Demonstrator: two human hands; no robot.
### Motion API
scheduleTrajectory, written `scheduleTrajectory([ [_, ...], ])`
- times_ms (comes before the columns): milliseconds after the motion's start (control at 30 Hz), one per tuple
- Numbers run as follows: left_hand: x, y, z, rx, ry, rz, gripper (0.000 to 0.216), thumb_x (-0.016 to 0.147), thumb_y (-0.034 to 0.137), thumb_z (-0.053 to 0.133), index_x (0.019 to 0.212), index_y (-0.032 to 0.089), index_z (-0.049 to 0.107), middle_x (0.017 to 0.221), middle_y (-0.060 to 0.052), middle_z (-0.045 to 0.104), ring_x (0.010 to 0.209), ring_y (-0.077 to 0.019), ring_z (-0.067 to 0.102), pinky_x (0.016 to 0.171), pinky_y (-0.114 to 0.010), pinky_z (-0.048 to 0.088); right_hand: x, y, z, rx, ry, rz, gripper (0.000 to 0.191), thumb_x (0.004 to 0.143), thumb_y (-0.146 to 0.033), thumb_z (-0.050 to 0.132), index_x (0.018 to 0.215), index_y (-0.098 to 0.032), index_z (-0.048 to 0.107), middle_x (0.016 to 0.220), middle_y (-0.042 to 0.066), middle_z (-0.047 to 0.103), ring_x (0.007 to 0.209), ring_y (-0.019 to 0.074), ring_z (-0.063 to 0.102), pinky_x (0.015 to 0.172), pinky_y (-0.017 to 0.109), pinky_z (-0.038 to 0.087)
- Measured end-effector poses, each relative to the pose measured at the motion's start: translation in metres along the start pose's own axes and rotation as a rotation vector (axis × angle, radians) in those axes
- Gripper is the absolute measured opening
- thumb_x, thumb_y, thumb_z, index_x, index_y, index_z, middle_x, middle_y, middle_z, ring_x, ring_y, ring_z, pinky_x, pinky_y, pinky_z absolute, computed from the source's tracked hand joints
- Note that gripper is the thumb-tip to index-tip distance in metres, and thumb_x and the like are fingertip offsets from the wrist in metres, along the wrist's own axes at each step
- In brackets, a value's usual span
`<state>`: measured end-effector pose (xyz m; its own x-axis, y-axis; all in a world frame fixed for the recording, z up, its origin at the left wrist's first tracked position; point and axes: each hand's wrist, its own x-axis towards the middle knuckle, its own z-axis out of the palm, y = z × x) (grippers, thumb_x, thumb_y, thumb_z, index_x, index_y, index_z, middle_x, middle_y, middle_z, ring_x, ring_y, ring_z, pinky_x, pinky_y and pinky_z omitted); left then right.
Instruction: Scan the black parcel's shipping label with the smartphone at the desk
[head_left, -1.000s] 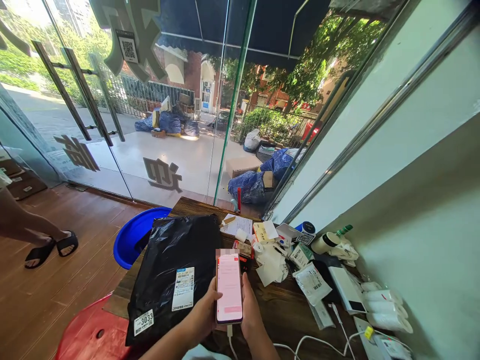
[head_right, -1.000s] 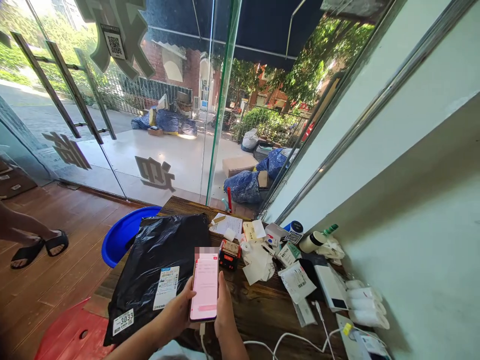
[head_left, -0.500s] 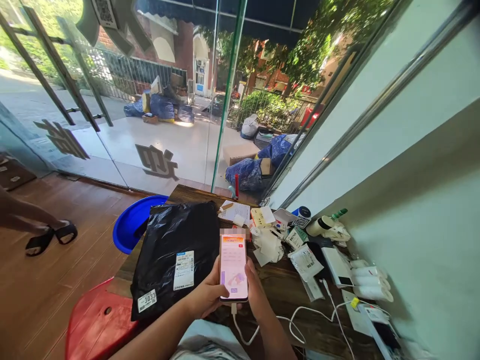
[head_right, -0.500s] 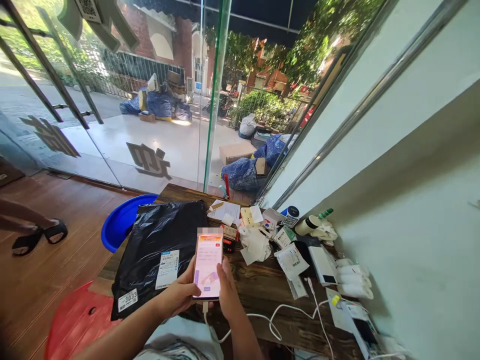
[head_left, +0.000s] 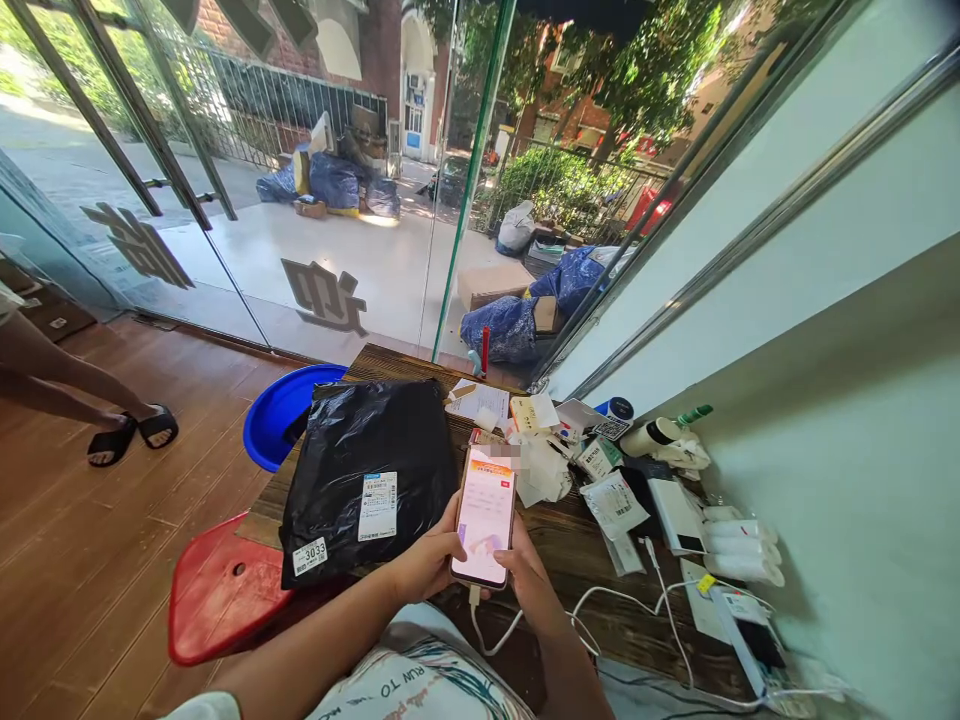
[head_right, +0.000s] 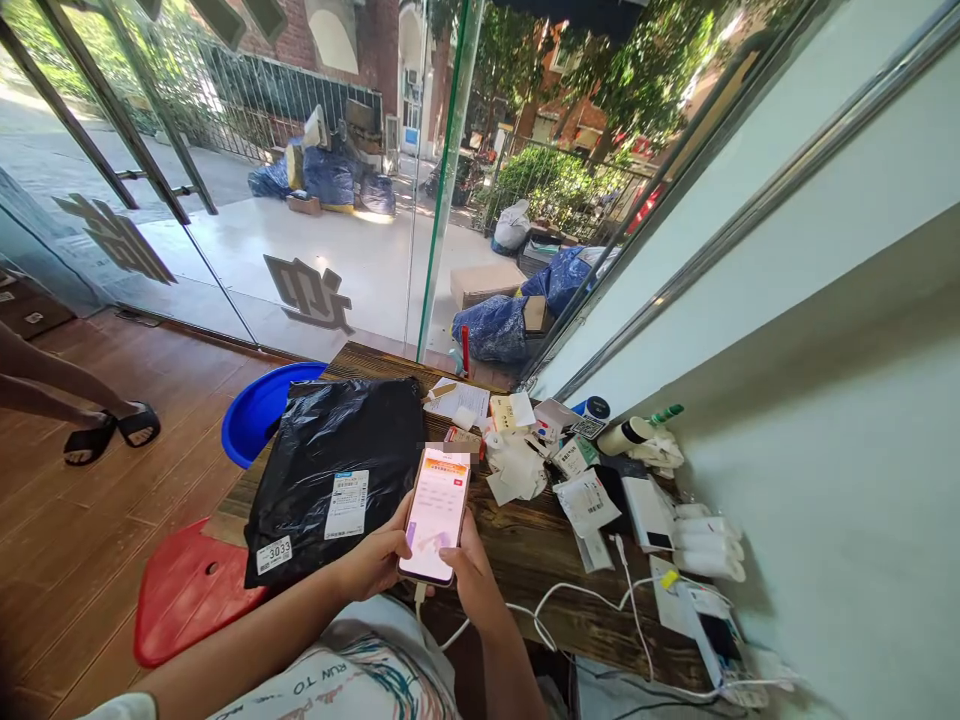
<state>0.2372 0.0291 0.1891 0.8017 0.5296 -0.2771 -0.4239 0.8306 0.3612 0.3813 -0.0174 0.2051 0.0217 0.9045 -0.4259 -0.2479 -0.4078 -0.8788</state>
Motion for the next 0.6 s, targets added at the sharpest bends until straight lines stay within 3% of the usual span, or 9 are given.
scheduleTrajectory([
  [200,-0.002,0.004,-0.002,-0.001,0.029,-0.021,0.1,0.048,0.015,0.051,0.139,0.031,0.014,0.139,-0.01,0.03,0.094,-0.0266,0.055,0.058,-0.031,0.052,0.003,0.001,0.003,-0.008,-0.041,-0.035,0.078,0.06,-0.023,0.053,0.134,-0.018,0.032,0.136,0.01,0.043,0.121,0.0248,0.045,0.1,0.04,0.038],
  [367,-0.002,0.003,-0.002,0.013,0.035,-0.022,0.103,0.051,0.016,0.053,0.141,0.036,0.007,0.142,-0.01,0.027,0.094,-0.0276,0.055,0.059,-0.037,0.054,0.001,-0.01,0.009,-0.059,-0.042,-0.017,0.076,0.06,-0.025,0.052,0.133,-0.016,0.032,0.134,0.011,0.045,0.119,0.0256,0.046,0.099,0.04,0.039],
  [600,0.0,0.001,-0.001,0.067,0.044,0.033,0.094,0.065,0.022,0.058,0.143,0.036,0.008,0.139,-0.014,0.031,0.094,-0.0296,0.056,0.054,-0.033,0.054,0.003,0.003,0.007,-0.004,-0.015,-0.039,0.074,0.063,-0.027,0.055,0.134,-0.019,0.036,0.128,0.011,0.05,0.114,0.0271,0.05,0.082,0.038,0.05],
])
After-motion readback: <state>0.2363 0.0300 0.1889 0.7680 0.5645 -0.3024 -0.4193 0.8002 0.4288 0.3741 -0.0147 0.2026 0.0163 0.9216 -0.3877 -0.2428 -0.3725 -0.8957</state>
